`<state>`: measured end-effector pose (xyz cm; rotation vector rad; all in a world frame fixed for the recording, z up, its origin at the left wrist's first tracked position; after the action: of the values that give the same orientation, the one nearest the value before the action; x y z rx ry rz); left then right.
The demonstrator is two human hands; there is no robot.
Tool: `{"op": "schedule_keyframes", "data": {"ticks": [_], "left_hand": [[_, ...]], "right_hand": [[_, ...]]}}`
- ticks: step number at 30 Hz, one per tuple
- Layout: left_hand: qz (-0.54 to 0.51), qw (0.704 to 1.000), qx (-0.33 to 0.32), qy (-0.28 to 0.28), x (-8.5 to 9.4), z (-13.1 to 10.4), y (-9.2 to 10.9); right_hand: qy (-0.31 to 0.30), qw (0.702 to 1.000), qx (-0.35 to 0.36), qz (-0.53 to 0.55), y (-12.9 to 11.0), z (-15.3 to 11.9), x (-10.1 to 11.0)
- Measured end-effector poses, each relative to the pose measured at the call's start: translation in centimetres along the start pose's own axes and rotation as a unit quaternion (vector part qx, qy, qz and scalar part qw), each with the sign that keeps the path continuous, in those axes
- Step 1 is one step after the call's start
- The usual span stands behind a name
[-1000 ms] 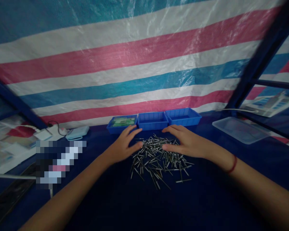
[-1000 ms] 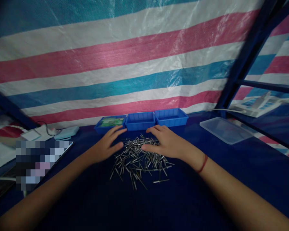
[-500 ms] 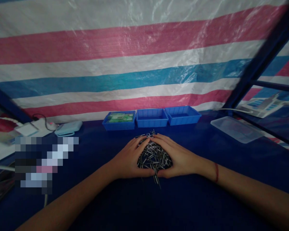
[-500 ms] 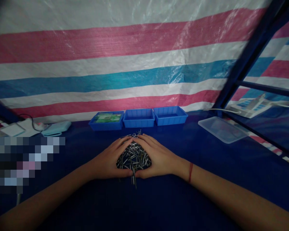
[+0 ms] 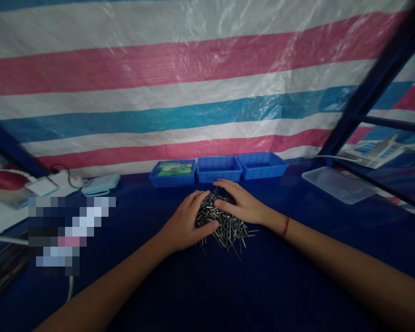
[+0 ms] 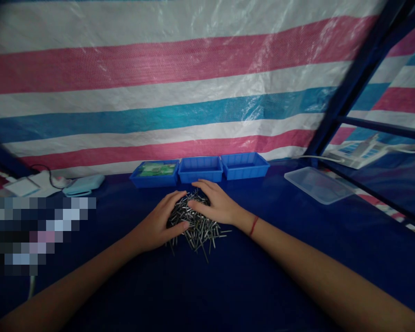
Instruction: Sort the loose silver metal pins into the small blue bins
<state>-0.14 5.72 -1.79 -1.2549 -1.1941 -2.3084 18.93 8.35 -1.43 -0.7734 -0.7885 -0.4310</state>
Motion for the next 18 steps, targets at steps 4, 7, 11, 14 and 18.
{"op": "schedule_keyframes", "data": {"ticks": [4, 7, 11, 14, 18], "left_hand": [[0.004, 1.0, 0.002, -0.02, -0.1, 0.0, 0.0], [-0.009, 1.0, -0.001, -0.026, 0.0, -0.1, 0.1], [-0.053, 0.999, -0.003, -0.004, 0.2, -0.2, -0.1], [-0.076, 0.997, 0.01, 0.022, 0.4, -0.3, -0.3], [-0.075, 0.996, 0.025, 0.043, 0.7, -0.5, -0.4]], "right_hand": [[-0.047, 0.999, 0.02, 0.009, -0.5, 0.2, 0.3], [-0.045, 0.999, 0.006, 0.017, -0.9, -0.3, 0.8], [-0.011, 0.999, -0.028, 0.021, -1.0, -1.0, 0.6], [0.021, 0.998, -0.05, 0.021, -1.1, -1.3, 0.7], [0.019, 1.0, 0.004, -0.002, -2.6, -1.6, 2.0]]}}
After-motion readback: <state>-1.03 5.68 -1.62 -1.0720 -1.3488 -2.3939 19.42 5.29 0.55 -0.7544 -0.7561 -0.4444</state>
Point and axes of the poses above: each hand's wrist, its own z-axis towards the middle knuckle, its own x-axis out of the back of the hand, y = z × x, the point moved 2 cm from there along z, towards the middle knuckle, and after that the axes turned 7 degrees about -z, right-handed, at the moved point
